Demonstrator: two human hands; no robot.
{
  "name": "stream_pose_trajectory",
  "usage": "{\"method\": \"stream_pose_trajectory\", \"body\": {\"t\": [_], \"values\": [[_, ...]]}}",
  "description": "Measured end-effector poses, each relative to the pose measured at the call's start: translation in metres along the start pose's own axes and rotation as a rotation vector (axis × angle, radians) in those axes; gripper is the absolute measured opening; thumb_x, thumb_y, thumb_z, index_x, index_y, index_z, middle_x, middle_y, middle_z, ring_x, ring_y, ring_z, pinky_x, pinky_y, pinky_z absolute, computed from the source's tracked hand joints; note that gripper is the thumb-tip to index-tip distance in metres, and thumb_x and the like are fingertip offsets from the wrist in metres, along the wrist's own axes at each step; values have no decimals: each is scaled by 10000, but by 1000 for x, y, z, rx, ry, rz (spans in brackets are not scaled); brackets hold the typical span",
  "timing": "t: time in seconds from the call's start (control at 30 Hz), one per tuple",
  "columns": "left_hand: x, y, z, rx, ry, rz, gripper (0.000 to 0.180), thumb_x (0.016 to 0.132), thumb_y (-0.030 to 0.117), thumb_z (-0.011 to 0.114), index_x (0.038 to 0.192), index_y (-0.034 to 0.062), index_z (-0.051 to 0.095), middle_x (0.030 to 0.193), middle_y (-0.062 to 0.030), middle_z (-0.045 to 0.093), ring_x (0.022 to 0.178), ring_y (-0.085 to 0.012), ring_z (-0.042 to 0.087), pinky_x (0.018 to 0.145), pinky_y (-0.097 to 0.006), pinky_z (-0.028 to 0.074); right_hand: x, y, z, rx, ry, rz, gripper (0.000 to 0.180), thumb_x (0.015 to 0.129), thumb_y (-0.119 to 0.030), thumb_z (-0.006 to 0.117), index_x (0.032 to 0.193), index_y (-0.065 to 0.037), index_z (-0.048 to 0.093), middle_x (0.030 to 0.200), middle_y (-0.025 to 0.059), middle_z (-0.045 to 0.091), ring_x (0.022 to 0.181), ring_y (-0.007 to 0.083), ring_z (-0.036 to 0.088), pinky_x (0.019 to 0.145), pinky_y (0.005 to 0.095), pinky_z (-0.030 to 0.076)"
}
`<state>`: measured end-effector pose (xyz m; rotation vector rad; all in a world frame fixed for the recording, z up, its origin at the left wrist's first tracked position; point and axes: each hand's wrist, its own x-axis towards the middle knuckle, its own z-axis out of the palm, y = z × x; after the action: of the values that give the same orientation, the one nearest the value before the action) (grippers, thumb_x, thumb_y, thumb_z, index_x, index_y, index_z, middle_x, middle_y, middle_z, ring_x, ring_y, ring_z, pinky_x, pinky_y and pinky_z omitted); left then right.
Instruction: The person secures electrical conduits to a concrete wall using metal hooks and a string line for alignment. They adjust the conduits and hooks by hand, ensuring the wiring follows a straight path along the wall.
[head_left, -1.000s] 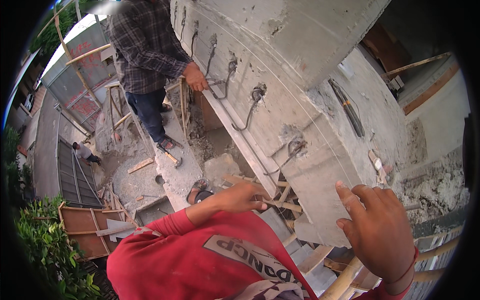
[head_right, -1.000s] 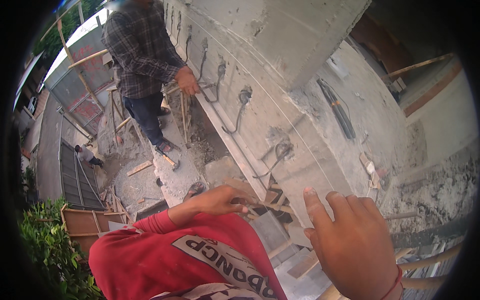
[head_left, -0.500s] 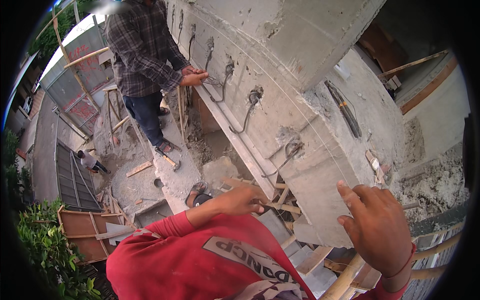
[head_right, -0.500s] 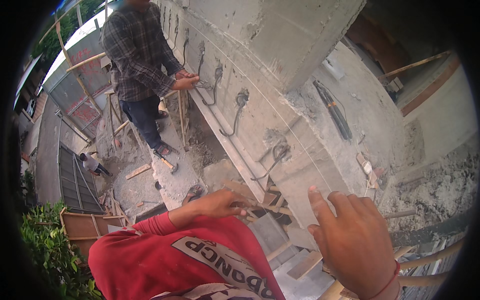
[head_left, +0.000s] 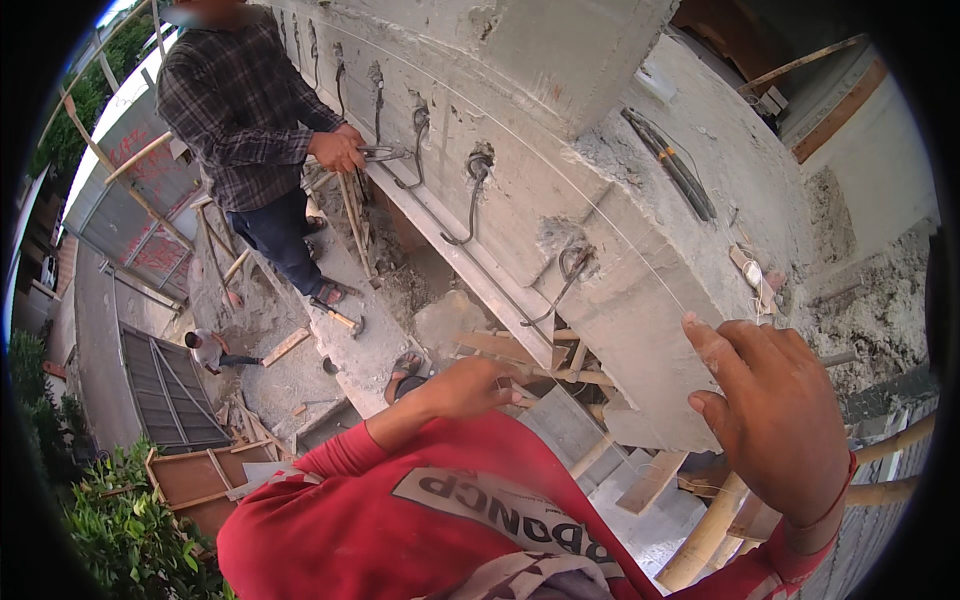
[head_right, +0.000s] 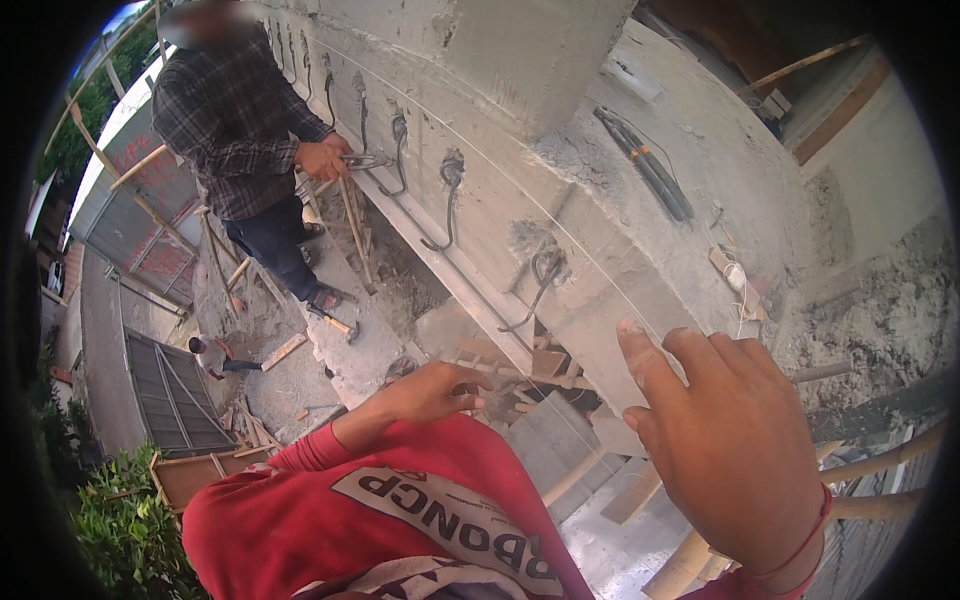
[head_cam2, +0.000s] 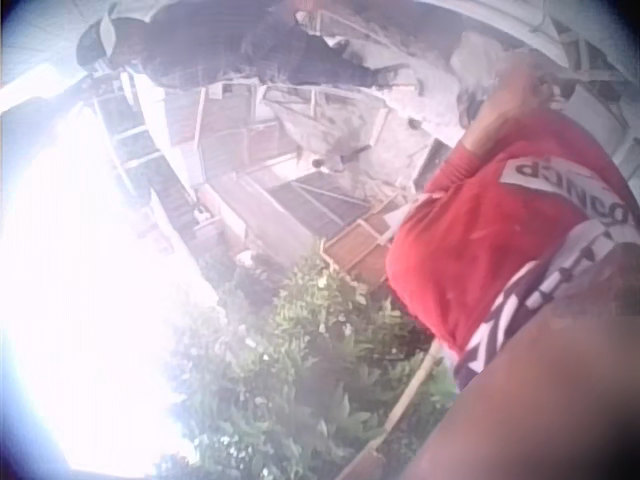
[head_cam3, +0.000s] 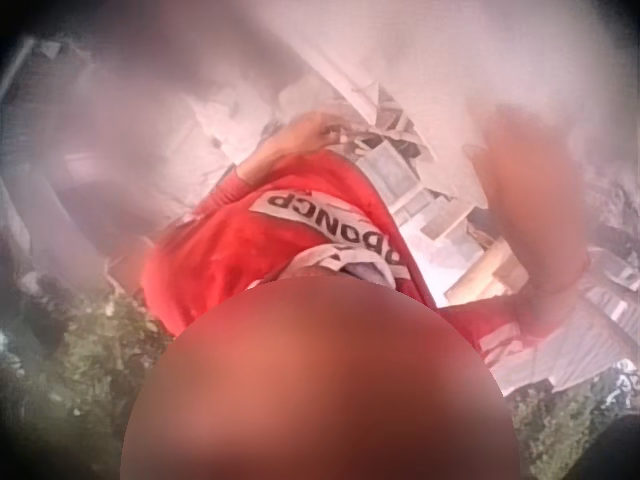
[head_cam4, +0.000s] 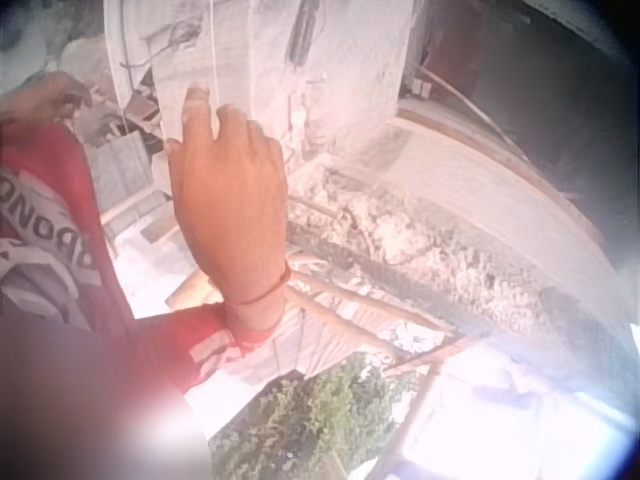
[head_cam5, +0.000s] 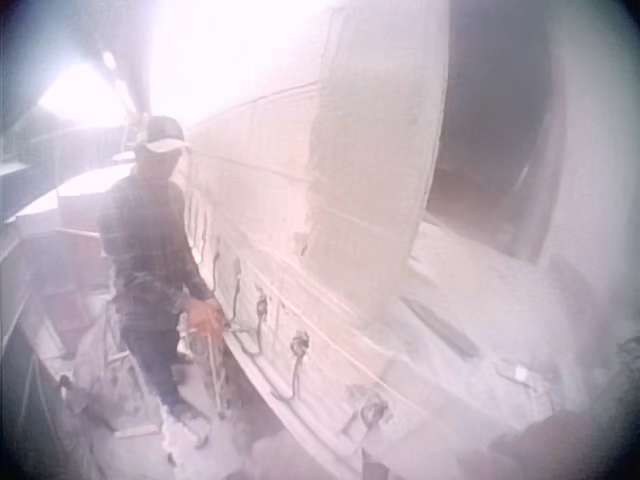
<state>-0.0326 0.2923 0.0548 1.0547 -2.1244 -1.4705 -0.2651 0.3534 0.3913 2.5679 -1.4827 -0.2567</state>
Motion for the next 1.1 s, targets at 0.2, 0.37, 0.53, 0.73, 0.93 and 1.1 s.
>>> {"method": "stream_pose_trajectory", "body": {"t": [0.2, 0.37, 0.53, 0.73, 0.93, 1.1], "values": [[-1, -1, -3, 85, 40, 35, 358, 957, 256, 751, 1223, 17, 727, 952, -185, 778, 916, -384, 749, 832, -459, 568, 1, 10, 5, 6, 4, 132, 639, 831, -109, 823, 1439, -88, 628, 1161, 126, 672, 1038, 328, 640, 935, 443, 514], [11, -24, 4, 172, 8, -51, 356, 942, 245, 757, 1208, 10, 729, 993, -217, 773, 933, -389, 753, 842, -459, 579, -9, 16, 8, -72, 53, 187, 669, 798, -80, 839, 1435, -118, 637, 1195, 113, 671, 1057, 327, 640, 923, 442, 527], [8, -79, 14, 309, -17, -125, 410, 926, 261, 760, 1264, 30, 731, 1070, -224, 770, 949, -388, 757, 885, -446, 585, -20, 9, 10, -79, 69, 220, 719, 735, -80, 857, 1422, -113, 648, 1203, 127, 684, 1034, 332, 646, 892, 458, 529], [22, -148, 19, 146, 29, -278, 348, 949, 261, 744, 1196, 15, 752, 954, -205, 785, 888, -355, 769, 823, -443, 591, -44, -13, 16, 80, 37, 156, 754, 689, -120, 870, 1408, -53, 651, 1169, 169, 679, 953, 329, 660, 827, 452, 517], [76, -139, 17, 64, 264, -225, 351, 966, 285, 746, 1195, 18, 755, 934, -167, 790, 828, -304, 771, 777, -410, 589, -56, -38, 50, 291, -116, 13, 611, 837, -251, 790, 1386, -17, 659, 1096, 146, 692, 925, 263, 673, 823, 401, 509], [116, -130, 32, 215, 328, -95, 426, 1004, 340, 727, 1260, -1, 715, 1002, -200, 785, 758, -284, 780, 722, -408, 582, -59, -38, 80, 242, -99, -7, 415, 903, -146, 639, 1280, 24, 674, 956, 94, 673, 880, 227, 678, 804, 343, 504]]}}
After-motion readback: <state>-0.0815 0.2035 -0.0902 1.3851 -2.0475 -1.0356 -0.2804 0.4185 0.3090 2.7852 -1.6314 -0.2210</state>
